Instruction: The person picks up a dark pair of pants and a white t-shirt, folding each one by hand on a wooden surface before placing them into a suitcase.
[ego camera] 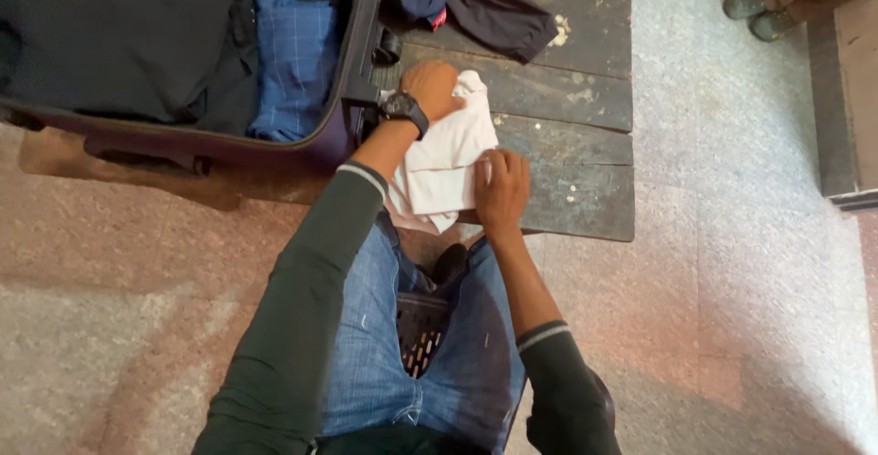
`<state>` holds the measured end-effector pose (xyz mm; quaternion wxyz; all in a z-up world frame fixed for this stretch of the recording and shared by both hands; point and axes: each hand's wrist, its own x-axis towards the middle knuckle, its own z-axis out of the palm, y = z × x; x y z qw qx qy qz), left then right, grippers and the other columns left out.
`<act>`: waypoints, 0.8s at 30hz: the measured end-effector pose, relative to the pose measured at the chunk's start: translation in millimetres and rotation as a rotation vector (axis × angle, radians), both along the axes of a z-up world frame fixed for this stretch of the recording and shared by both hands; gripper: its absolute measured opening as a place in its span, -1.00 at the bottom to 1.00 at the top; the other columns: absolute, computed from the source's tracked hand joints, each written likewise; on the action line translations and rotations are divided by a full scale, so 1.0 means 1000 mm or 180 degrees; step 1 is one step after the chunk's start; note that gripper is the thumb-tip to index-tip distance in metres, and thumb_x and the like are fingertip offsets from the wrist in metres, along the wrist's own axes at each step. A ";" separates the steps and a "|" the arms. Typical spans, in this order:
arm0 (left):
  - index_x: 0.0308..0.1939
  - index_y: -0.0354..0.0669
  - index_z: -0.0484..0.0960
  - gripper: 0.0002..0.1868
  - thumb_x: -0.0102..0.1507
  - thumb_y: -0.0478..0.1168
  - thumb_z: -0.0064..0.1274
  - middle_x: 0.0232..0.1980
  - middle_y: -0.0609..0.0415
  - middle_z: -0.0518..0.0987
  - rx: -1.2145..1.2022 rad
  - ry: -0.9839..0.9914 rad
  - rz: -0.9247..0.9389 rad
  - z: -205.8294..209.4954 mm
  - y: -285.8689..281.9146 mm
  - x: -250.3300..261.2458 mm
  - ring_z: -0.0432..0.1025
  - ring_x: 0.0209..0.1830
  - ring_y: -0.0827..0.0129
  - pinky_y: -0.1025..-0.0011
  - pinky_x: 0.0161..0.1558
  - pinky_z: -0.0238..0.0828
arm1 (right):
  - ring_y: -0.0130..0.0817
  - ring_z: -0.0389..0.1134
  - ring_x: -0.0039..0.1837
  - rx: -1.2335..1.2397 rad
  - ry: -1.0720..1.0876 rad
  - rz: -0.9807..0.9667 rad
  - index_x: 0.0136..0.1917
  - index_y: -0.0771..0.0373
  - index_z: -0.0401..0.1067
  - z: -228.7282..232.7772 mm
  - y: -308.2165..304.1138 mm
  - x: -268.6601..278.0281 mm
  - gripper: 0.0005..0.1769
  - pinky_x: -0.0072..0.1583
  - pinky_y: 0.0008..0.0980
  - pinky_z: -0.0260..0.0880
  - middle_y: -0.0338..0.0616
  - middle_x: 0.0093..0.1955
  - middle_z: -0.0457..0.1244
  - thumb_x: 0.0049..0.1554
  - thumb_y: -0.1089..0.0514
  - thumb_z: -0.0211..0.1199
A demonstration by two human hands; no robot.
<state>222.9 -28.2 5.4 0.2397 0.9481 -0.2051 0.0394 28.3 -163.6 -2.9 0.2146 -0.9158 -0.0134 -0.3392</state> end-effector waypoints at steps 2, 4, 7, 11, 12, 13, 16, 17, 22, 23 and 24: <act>-0.33 -0.15 0.74 -0.77 0.11 -0.07 0.22 -0.19 -0.17 0.67 0.0254 0.0502 -0.0054 -0.010 0.006 0.010 0.57 -0.13 -0.10 0.03 -0.12 0.50 | -0.02 0.31 0.02 -0.0058 0.0092 -0.0089 -0.11 0.16 0.48 -0.003 -0.004 0.007 -0.97 0.08 -0.12 0.33 -0.10 -0.09 0.32 0.14 0.22 0.31; -0.32 -0.13 0.77 -0.81 0.27 -0.19 0.07 -0.21 -0.24 0.67 0.0029 0.0190 0.0254 -0.017 0.006 0.015 0.59 -0.19 -0.17 -0.02 -0.16 0.52 | -0.01 0.31 0.00 0.0035 0.0018 -0.0019 -0.09 0.20 0.47 -0.004 -0.012 0.000 -0.97 0.06 -0.11 0.31 -0.07 -0.09 0.32 0.16 0.24 0.29; -0.37 -0.13 0.76 -0.85 0.09 -0.21 0.12 -0.24 -0.18 0.68 0.0056 0.0146 0.0751 -0.011 0.003 0.011 0.60 -0.18 -0.07 0.08 -0.18 0.52 | -0.02 0.30 -0.01 0.0003 -0.0045 0.0276 -0.07 0.22 0.47 -0.004 -0.022 -0.014 -0.96 0.05 -0.10 0.29 -0.06 -0.10 0.31 0.17 0.27 0.27; -0.29 -0.07 0.76 -0.82 0.20 -0.15 0.07 -0.16 -0.13 0.70 0.0647 0.0132 0.0739 0.009 -0.003 -0.015 0.60 -0.10 0.00 0.09 -0.02 0.44 | -0.05 0.34 -0.02 -0.0222 0.0174 0.0493 -0.18 0.21 0.46 -0.004 -0.029 -0.021 -0.97 0.05 -0.07 0.28 -0.10 -0.16 0.33 0.09 0.25 0.29; -0.20 -0.05 0.73 -0.81 0.26 -0.16 0.03 -0.06 -0.09 0.68 0.0627 0.0077 0.0423 0.013 -0.007 -0.023 0.56 -0.01 0.03 0.11 0.05 0.42 | -0.05 0.34 -0.02 -0.0221 0.0167 0.0499 -0.18 0.21 0.46 -0.004 -0.028 -0.022 -0.97 0.05 -0.07 0.28 -0.10 -0.16 0.33 0.09 0.25 0.29; -0.11 -0.04 0.70 -0.80 0.31 -0.16 -0.02 0.04 -0.06 0.65 0.0606 0.0012 0.0098 0.015 -0.013 -0.029 0.52 0.08 0.06 0.12 0.12 0.40 | -0.05 0.35 0.08 -0.0075 0.0109 0.0394 -0.06 0.22 0.47 -0.003 -0.027 -0.022 -0.91 0.15 -0.10 0.31 -0.08 -0.04 0.35 0.12 0.26 0.28; 0.15 0.00 0.62 -0.75 0.48 -0.16 -0.14 0.35 0.05 0.56 0.0544 -0.0145 -0.0879 0.008 -0.027 -0.042 0.41 0.36 0.16 0.15 0.33 0.33 | 0.04 0.27 0.32 -0.0003 0.0194 0.0215 0.25 0.27 0.40 -0.007 -0.018 -0.015 -0.61 0.34 -0.07 0.25 0.07 0.28 0.27 0.15 0.20 0.27; 0.15 0.00 0.62 -0.75 0.48 -0.16 -0.14 0.35 0.05 0.56 0.0555 -0.0141 -0.0888 0.001 -0.027 -0.043 0.41 0.36 0.16 0.15 0.33 0.33 | 0.13 0.18 0.46 -0.0069 0.0324 0.0140 0.44 0.31 0.33 -0.012 -0.010 -0.010 -0.40 0.43 -0.02 0.16 0.20 0.48 0.18 0.15 0.13 0.27; 0.42 0.03 0.39 -0.26 0.27 0.29 0.03 0.51 -0.16 0.24 0.0154 -0.0209 -0.0584 -0.029 0.001 -0.043 -0.02 0.53 -0.14 -0.29 0.41 -0.23 | 0.13 -0.06 0.64 -0.0518 0.1145 0.0308 0.59 0.32 0.06 -0.043 0.014 -0.016 -0.19 0.50 0.07 -0.02 0.19 0.64 -0.05 0.25 -0.15 0.16; 0.42 0.03 0.39 -0.26 0.27 0.29 0.03 0.51 -0.16 0.24 0.0188 -0.0253 -0.0578 -0.026 0.002 -0.039 -0.02 0.53 -0.14 -0.29 0.41 -0.23 | 0.11 -0.08 0.68 -0.0435 0.1108 0.0275 0.62 0.31 0.05 -0.045 0.021 -0.013 -0.20 0.55 0.07 -0.04 0.18 0.67 -0.06 0.29 -0.17 0.08; 0.45 0.05 0.36 -0.23 0.27 0.32 0.00 0.53 -0.15 0.22 0.0317 -0.0202 -0.0543 -0.022 -0.001 -0.038 -0.04 0.55 -0.13 -0.29 0.42 -0.23 | 0.11 -0.08 0.68 -0.0409 0.1059 0.0282 0.62 0.31 0.05 -0.044 0.024 -0.004 -0.20 0.55 0.07 -0.04 0.18 0.67 -0.06 0.29 -0.17 0.08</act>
